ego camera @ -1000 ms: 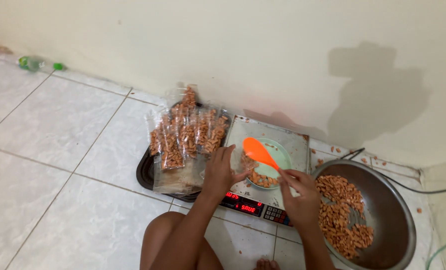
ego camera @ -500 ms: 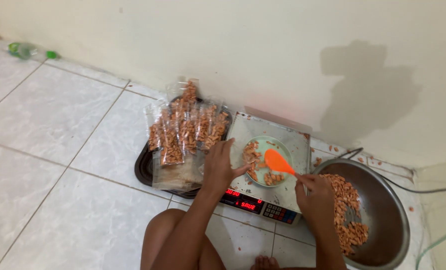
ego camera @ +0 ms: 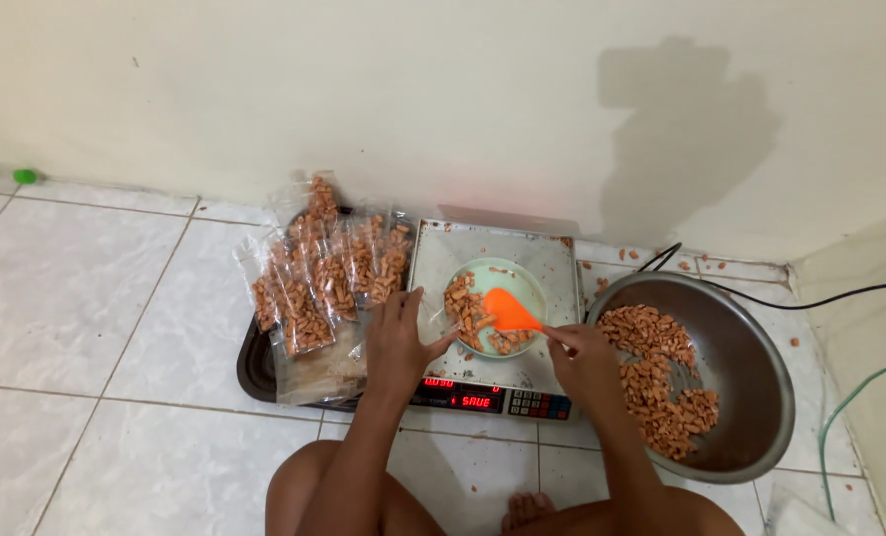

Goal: Weighing snacks on a digital scale and filling them into plastic bags using a scoop.

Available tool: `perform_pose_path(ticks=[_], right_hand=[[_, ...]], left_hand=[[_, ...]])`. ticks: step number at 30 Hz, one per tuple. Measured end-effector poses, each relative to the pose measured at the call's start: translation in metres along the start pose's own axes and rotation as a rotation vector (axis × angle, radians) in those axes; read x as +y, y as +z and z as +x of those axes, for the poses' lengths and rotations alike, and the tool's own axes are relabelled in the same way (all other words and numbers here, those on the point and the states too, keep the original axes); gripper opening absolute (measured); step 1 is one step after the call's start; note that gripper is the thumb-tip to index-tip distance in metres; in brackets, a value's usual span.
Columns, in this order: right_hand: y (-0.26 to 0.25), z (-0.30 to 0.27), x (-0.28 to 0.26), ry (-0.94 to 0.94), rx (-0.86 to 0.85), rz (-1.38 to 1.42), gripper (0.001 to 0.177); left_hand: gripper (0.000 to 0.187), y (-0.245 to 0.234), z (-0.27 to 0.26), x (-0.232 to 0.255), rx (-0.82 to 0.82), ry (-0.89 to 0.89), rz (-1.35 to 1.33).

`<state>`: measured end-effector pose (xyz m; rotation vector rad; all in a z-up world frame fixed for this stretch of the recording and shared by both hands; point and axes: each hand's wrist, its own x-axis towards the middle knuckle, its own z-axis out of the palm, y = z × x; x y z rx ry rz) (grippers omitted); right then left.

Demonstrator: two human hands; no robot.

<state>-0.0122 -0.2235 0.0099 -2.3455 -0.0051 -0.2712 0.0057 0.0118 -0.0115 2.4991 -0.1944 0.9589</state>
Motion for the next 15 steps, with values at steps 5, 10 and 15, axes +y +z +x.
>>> perform_pose_path(ticks=[5, 10, 15], right_hand=[[0.014, -0.003, 0.003, 0.112, 0.026, 0.143, 0.018], [0.008, 0.000, 0.005, 0.134, 0.096, 0.152, 0.018], [-0.004, -0.004, -0.029, -0.018, 0.201, 0.254, 0.019]], left_hand=[[0.074, 0.008, -0.007, -0.005, -0.069, -0.048, 0.017], [0.074, 0.008, -0.008, -0.006, -0.094, -0.067, 0.044], [0.075, 0.012, -0.005, -0.004, -0.029, 0.005, 0.004]])
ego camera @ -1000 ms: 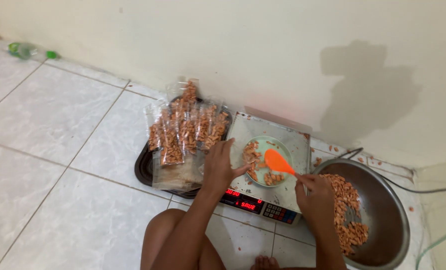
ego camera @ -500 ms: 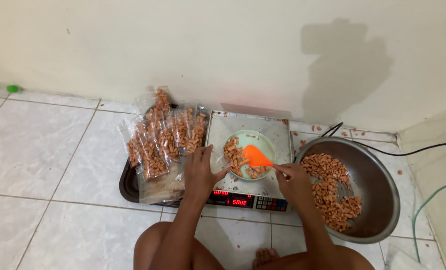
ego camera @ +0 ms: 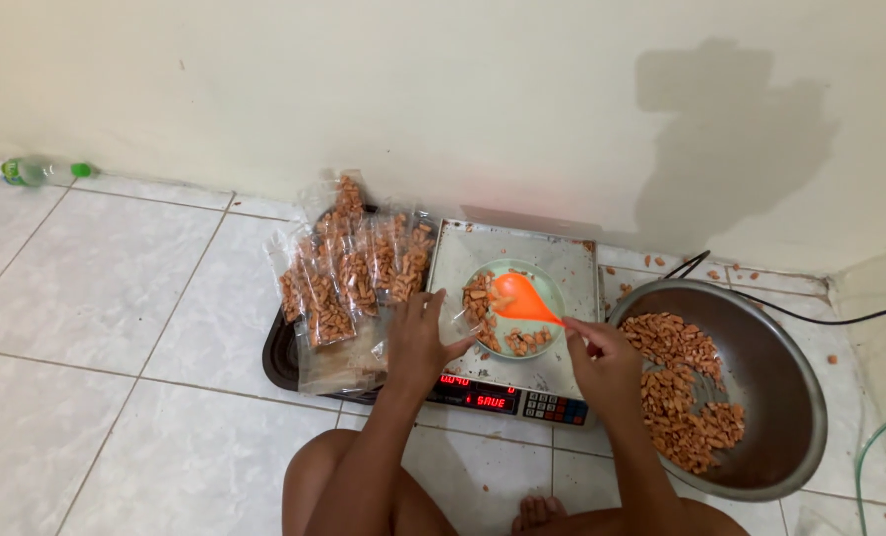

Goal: Weighing snacks on a digital scale and filling them into plastic bags using a scoop.

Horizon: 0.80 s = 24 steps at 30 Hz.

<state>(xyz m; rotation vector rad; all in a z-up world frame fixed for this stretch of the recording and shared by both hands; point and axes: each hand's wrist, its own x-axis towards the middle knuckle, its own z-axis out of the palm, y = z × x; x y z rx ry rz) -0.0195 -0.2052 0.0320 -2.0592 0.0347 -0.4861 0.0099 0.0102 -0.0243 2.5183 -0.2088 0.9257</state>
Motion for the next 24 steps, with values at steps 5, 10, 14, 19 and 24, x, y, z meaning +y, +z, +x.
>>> perform_pose_path(ticks=[5, 10, 14, 19, 24], right_hand=[[0.004, -0.007, -0.030, -0.193, -0.058, -0.021, 0.025], [0.003, -0.011, -0.041, -0.281, -0.127, -0.091, 0.021], [0.000, -0.006, -0.027, -0.251, -0.019, -0.222, 0.022], [0.010, -0.002, 0.017, -0.333, 0.028, -0.221, 0.025], [0.026, -0.006, 0.002, -0.285, -0.065, -0.273, 0.026]], left_hand=[[0.075, 0.009, -0.003, 0.002, 0.031, 0.000, -0.060], [0.072, -0.013, 0.003, 0.013, -0.124, -0.107, -0.217], [0.065, -0.021, 0.009, 0.015, -0.101, -0.145, -0.267], [0.068, -0.010, 0.010, 0.007, 0.074, -0.100, -0.214], [0.071, -0.007, 0.007, 0.003, 0.037, -0.128, -0.188]])
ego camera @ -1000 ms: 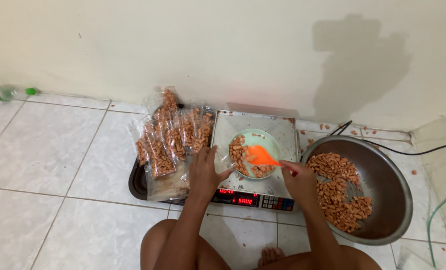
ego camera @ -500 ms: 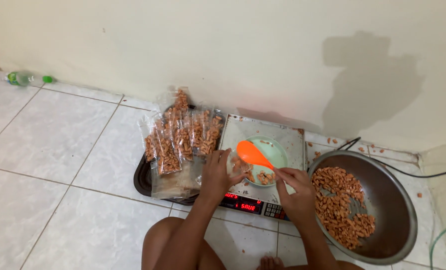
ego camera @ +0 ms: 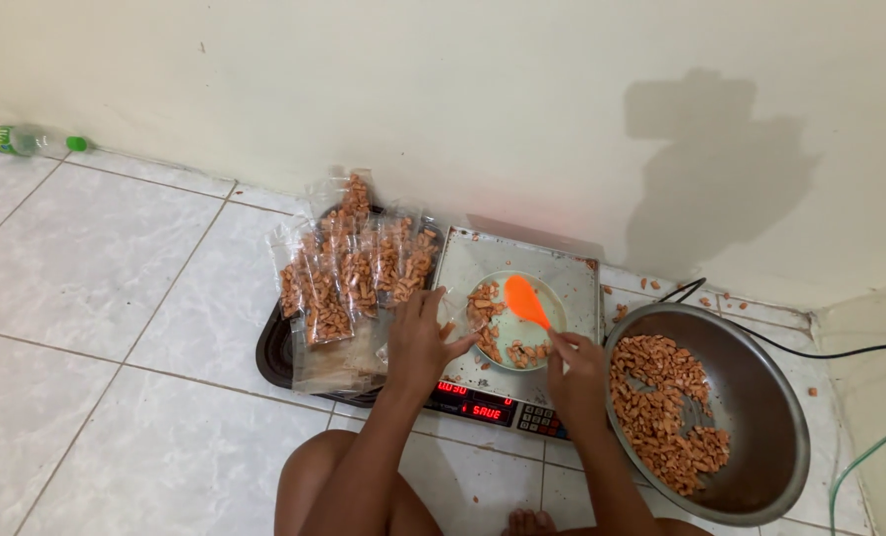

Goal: Weighing snacks on a digital scale and filling them into plastic bags using a scoop.

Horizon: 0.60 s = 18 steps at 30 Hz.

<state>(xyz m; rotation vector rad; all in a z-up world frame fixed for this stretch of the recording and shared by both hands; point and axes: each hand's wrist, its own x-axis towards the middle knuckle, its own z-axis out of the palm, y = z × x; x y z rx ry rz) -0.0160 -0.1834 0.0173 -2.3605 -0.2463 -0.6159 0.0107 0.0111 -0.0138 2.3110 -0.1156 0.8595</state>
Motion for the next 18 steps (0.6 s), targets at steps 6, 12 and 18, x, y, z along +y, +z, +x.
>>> perform_pose_path(ticks=[6, 12, 18], right_hand=[[0.018, -0.008, 0.016, 0.336, -0.093, 0.156, 0.025], [0.007, -0.009, 0.030, 0.562, -0.083, 0.221, 0.026], [-0.022, 0.003, -0.014, 0.310, -0.030, 0.254, 0.024]], left_hand=[[0.074, -0.005, -0.003, -0.002, -0.036, 0.000, 0.144], [0.077, -0.002, -0.008, -0.002, -0.154, -0.048, 0.209], [0.072, 0.003, -0.012, -0.002, -0.250, -0.069, 0.126]])
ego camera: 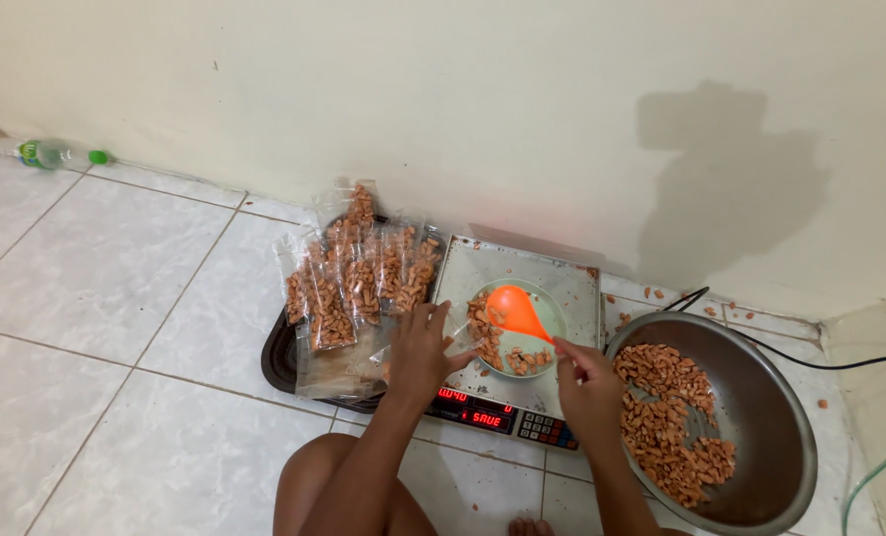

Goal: Weighing snacks on a digital scale and filling them into plastic bags using a scoop.

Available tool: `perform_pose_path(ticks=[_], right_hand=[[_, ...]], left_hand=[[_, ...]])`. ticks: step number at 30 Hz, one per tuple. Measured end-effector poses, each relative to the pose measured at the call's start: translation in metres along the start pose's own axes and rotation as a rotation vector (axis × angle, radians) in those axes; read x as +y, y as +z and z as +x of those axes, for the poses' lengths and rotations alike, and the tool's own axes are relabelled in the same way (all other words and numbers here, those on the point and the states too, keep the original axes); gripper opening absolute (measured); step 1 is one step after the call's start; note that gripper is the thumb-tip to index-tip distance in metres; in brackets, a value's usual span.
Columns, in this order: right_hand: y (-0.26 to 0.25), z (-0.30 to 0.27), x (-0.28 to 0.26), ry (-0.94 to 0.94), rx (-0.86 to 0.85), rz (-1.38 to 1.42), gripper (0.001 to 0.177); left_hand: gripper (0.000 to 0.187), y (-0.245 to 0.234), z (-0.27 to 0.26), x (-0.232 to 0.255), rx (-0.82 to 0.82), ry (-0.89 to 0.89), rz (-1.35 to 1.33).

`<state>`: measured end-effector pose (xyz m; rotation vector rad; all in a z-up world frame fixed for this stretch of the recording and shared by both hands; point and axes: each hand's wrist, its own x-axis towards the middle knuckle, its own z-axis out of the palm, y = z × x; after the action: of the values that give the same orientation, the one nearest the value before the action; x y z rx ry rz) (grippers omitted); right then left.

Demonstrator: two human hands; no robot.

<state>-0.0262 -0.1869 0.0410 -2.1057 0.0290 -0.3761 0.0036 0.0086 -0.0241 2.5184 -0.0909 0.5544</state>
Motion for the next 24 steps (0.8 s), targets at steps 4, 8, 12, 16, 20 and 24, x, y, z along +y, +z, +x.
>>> perform_pose_path(ticks=[4, 8, 12, 16, 20, 24], right_hand=[[0.003, -0.008, -0.011, -0.196, -0.057, -0.033, 0.029], [0.003, -0.010, -0.018, -0.330, -0.036, -0.075, 0.027], [0.000, -0.002, 0.004, -0.336, 0.069, -0.223, 0.028], [0.000, -0.001, 0.018, -0.282, 0.062, -0.306, 0.025], [0.009, -0.005, 0.012, -0.243, -0.039, -0.239, 0.025], [0.019, -0.008, 0.017, -0.300, -0.053, -0.270, 0.024]], left_hand=[[0.073, -0.009, 0.003, 0.010, 0.021, 0.050, -0.056], [0.071, -0.017, 0.005, 0.014, 0.110, 0.103, -0.101], [0.072, -0.023, 0.009, 0.012, 0.101, 0.041, -0.110], [0.069, -0.029, 0.012, 0.014, 0.184, 0.056, -0.096], [0.067, -0.032, 0.014, 0.015, 0.170, 0.005, -0.131], [0.065, -0.035, 0.014, 0.017, 0.223, 0.029, -0.162]])
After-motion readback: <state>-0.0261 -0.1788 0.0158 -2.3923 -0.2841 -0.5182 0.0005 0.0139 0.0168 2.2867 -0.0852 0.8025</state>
